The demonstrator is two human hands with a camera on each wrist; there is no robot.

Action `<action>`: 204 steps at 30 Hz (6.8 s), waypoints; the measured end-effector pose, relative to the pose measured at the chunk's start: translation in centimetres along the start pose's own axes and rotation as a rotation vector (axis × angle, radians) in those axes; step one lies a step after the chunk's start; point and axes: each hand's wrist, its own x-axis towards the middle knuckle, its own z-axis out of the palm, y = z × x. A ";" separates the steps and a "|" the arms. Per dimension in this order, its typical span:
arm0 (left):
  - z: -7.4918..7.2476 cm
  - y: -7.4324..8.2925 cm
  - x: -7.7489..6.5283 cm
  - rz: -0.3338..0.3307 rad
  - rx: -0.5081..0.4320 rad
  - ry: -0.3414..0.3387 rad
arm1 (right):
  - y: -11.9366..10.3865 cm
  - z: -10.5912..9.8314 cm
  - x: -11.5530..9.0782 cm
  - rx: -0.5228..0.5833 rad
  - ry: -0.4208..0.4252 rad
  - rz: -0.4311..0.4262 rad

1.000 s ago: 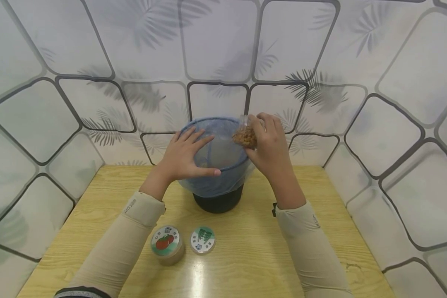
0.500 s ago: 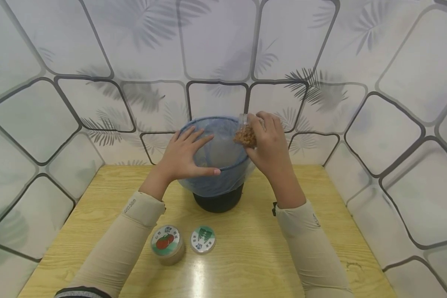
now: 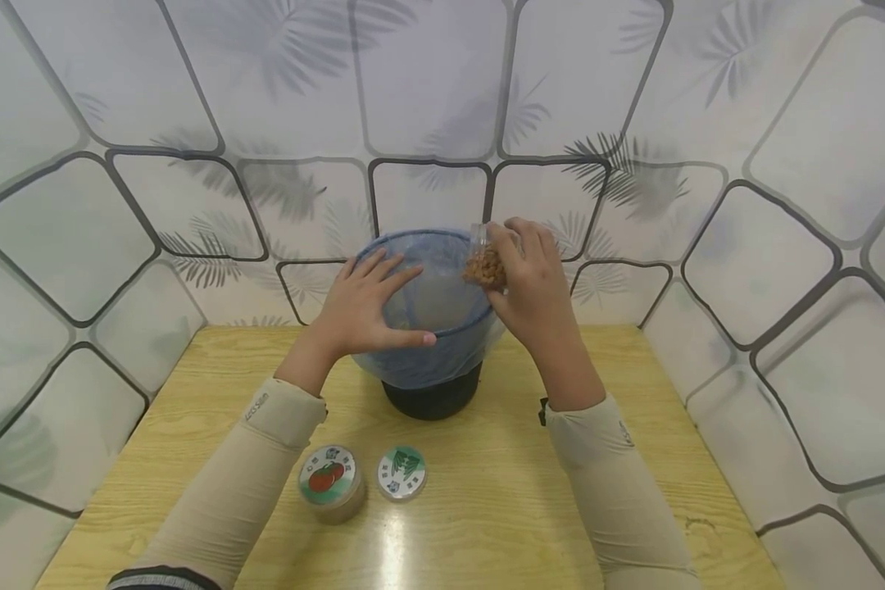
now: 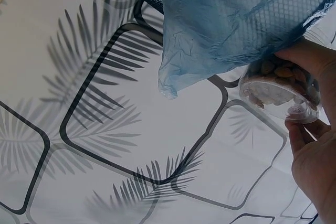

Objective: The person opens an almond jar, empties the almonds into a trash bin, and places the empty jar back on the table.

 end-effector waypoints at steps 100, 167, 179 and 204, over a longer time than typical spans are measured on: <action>0.3 0.0 0.1 -0.014 0.004 0.003 | -0.5 0.7 -0.4 -0.006 0.023 -0.093; 0.1 0.1 0.0 -0.015 -0.002 0.012 | -0.6 1.1 -0.2 0.033 0.000 -0.170; 0.0 0.1 -0.1 -0.008 -0.006 0.014 | -0.6 1.0 0.0 0.023 0.019 -0.186; 0.1 0.0 -0.2 -0.008 -0.008 0.022 | -1.0 1.1 -0.1 -0.009 0.016 -0.250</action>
